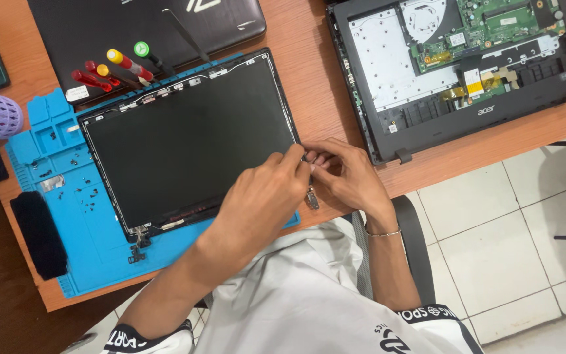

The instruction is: The person works on a laptop screen by handling small components and using a screwdriver to remove and replace screws along the display's edge.

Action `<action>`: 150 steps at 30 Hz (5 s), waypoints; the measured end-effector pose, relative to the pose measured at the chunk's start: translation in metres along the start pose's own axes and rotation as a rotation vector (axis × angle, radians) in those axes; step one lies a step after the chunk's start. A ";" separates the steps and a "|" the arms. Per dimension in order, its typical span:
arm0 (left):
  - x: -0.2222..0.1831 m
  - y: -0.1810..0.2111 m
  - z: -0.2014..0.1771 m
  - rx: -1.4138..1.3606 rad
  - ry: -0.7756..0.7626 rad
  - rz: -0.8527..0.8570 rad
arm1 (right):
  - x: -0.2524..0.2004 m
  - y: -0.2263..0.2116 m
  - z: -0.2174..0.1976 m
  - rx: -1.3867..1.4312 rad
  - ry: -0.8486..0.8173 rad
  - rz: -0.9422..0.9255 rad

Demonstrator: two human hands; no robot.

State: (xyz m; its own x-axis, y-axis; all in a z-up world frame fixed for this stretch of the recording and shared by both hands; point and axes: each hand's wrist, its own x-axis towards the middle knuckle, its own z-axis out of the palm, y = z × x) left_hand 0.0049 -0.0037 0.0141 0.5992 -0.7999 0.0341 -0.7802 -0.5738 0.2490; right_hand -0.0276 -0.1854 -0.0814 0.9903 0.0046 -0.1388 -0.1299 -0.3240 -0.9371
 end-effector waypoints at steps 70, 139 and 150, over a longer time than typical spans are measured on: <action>-0.054 -0.045 0.017 -0.329 0.251 -0.244 | -0.006 -0.007 -0.004 -0.012 -0.080 0.028; -0.075 -0.051 0.034 -0.441 0.404 -0.370 | -0.009 -0.023 0.012 -0.097 0.058 -0.013; -0.099 -0.054 0.028 -0.441 0.435 -0.476 | -0.007 -0.036 0.006 -0.181 0.012 -0.002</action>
State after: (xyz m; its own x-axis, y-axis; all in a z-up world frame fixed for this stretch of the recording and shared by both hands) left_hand -0.0172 0.1015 -0.0302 0.9391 -0.2921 0.1808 -0.3327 -0.6418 0.6910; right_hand -0.0300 -0.1681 -0.0483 0.9912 -0.0058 -0.1321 -0.1180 -0.4889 -0.8643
